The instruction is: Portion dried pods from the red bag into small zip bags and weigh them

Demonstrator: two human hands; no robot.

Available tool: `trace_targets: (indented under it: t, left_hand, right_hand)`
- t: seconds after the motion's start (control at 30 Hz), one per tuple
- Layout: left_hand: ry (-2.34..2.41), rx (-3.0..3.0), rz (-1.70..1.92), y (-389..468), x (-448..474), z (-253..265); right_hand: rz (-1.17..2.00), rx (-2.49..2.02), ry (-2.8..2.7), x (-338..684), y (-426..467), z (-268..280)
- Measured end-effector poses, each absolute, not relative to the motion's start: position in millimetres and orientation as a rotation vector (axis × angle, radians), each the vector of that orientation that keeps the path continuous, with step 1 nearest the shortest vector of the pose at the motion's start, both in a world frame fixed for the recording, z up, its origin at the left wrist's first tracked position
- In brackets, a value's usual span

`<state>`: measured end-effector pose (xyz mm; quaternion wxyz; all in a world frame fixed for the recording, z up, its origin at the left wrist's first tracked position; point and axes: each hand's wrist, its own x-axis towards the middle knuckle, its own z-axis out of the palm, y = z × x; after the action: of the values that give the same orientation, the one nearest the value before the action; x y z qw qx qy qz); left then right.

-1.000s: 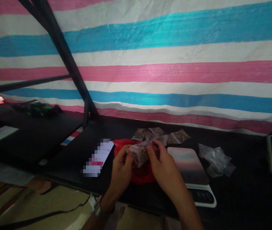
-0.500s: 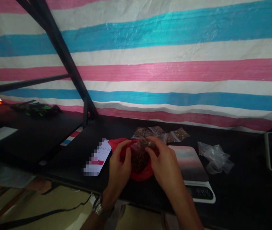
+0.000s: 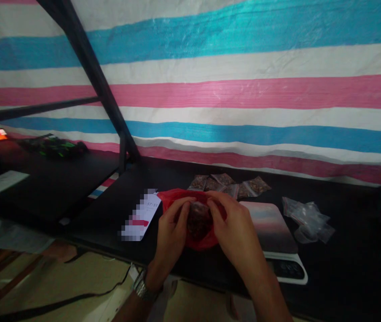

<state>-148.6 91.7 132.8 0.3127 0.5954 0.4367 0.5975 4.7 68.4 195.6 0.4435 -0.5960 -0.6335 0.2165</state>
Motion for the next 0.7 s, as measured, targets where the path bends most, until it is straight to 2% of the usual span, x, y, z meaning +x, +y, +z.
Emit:
trace_targets:
  t: [0.2,0.33,0.7]
  left_hand:
    - [1.180,1.575,1.716,90.1,-147.4,137.1]
    - [1.125,1.598,1.713,90.4,-146.3,138.6]
    - [1.180,1.614,1.734,93.5,-146.1,138.6]
  right_hand:
    - [0.473,-1.528,-1.724,11.4,65.4,199.1]
    - [0.351,-1.514,-1.630,8.7,65.8,201.9]
    - [0.380,-1.599,-1.540,5.2,67.1,199.1]
